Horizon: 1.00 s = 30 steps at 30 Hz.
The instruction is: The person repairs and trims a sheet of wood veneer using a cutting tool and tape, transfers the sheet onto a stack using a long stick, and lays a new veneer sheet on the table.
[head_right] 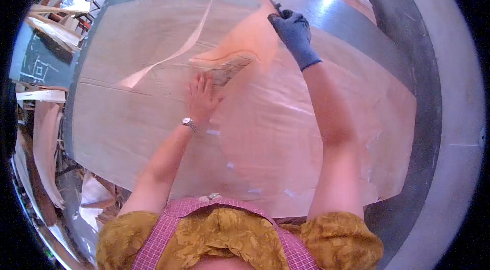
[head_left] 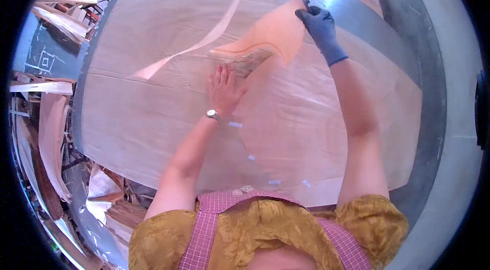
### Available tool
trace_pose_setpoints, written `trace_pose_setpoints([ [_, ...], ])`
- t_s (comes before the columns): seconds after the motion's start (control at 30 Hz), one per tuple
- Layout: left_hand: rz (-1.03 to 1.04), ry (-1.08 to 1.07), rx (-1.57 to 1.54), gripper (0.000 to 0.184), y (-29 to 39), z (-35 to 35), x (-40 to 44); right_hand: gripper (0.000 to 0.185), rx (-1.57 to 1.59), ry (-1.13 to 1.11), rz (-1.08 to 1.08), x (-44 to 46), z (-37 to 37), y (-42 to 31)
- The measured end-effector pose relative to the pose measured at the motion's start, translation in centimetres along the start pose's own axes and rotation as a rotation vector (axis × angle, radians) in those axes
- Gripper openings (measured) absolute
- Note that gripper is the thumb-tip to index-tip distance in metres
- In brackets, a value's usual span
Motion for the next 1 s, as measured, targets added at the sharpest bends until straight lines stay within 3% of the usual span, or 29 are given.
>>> trace_pose_setpoints([
  [0.07, -0.013, -0.021, -0.009, 0.085, 0.5, 1.4, -0.4, 0.047, 0.081, 0.086, -0.124, 3.2, 0.3, 1.6],
  [0.1, -0.022, -0.041, -0.004, 0.088, 0.4, 1.1, -0.1, 0.028, 0.182, 0.076, -0.043, 4.7, 0.4, 1.6],
  [0.23, -0.023, -0.018, -0.017, 0.094, 0.7, 0.8, -0.3, 0.032, 0.411, 0.239, -0.013, 6.7, -3.0, -0.4],
  [0.43, -0.039, -0.016, -0.025, 0.093, 0.7, 0.2, -0.2, 0.029, 0.776, 0.066, 0.278, 6.3, -1.4, 0.8],
  [0.53, 0.002, -0.045, -0.221, 0.086, 2.4, -0.8, 0.4, 0.025, 1.092, -0.041, 0.386, 3.0, 1.8, 3.6],
  [0.63, -0.056, -0.308, -1.054, 0.064, 6.4, -0.7, 1.5, 0.030, 1.268, -0.108, 0.549, -3.2, 8.3, 7.4],
  [0.73, -0.464, -0.034, -1.792, 0.047, 6.3, 0.9, 4.3, 0.031, 1.354, -0.076, 0.777, -10.6, 14.4, 8.6],
  [0.83, -0.742, -0.119, -1.948, 0.037, 2.6, 1.6, 7.3, 0.034, 1.245, -0.072, 0.820, -15.3, 17.1, 6.5],
  [0.9, -0.820, 0.029, -1.850, 0.037, -0.7, 3.6, 8.6, 0.035, 1.132, -0.136, 0.902, -17.3, 16.8, 4.5],
  [1.0, -0.872, 0.135, -1.779, 0.036, -4.1, 3.3, 9.1, 0.035, 0.879, -0.226, 0.589, -18.2, 16.2, 5.6],
])
Point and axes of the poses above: each hand's wrist, its own x-axis towards the middle knuckle, its own z-axis out of the palm, y = z × x, the point moved 7 cm from there along x, towards the middle knuckle, and after that the axes turned 3 degrees about x, right-handed, at the moved point
